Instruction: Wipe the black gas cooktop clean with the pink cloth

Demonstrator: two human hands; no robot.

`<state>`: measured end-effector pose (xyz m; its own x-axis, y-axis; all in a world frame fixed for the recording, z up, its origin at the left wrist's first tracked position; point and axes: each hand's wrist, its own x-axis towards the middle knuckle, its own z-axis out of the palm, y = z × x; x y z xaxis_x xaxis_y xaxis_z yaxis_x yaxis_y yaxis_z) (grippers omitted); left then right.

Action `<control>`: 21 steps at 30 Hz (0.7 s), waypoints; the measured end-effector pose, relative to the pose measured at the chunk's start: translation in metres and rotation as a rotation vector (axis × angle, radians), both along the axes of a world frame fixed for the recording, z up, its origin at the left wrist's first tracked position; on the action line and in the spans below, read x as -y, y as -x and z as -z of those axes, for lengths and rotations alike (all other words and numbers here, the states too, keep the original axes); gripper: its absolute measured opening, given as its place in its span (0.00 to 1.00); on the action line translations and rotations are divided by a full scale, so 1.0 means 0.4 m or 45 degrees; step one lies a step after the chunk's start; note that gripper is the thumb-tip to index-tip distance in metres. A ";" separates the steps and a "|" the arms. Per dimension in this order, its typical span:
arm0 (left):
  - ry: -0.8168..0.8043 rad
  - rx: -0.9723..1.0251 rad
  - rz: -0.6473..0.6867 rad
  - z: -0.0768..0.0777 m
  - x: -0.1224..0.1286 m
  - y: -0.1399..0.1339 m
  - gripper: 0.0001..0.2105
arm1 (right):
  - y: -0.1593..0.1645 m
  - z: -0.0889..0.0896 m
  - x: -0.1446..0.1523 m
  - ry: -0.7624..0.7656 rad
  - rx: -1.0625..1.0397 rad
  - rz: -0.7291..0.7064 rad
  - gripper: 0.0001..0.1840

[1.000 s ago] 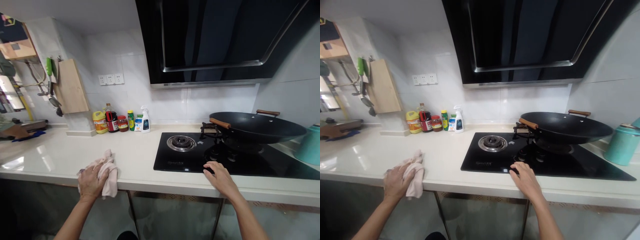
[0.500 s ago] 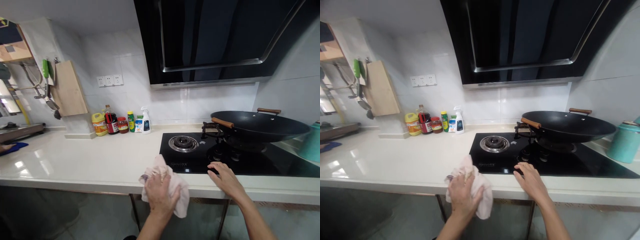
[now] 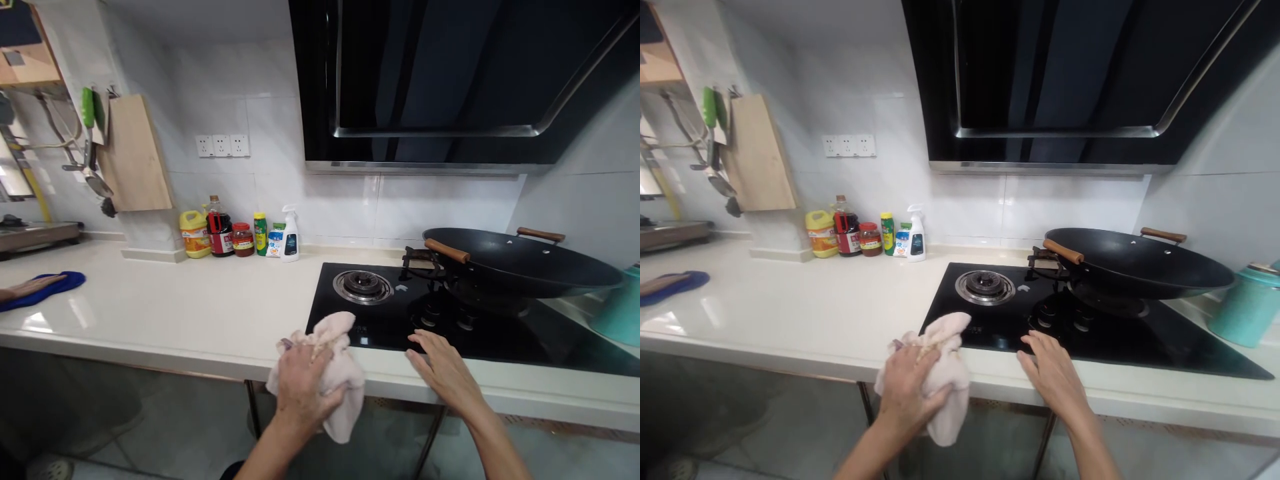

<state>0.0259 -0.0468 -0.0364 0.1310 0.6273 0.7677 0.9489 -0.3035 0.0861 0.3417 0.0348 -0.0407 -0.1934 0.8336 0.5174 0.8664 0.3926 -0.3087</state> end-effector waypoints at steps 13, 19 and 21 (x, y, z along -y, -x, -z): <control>0.175 -0.072 -0.438 -0.040 0.021 0.270 0.23 | 0.005 0.048 0.013 -0.138 0.259 0.052 0.33; 0.443 -0.121 -0.271 -0.084 -0.056 0.125 0.25 | 0.010 0.050 0.013 -0.161 0.272 0.093 0.32; 0.575 -0.078 -0.245 -0.112 -0.098 0.111 0.24 | 0.009 0.050 0.015 -0.177 0.299 0.102 0.32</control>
<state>-0.0186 -0.0078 0.0083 0.0167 0.9128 0.4080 0.9915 -0.0676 0.1108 0.3380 0.0289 -0.0608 -0.2577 0.7755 0.5764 0.9378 0.3443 -0.0439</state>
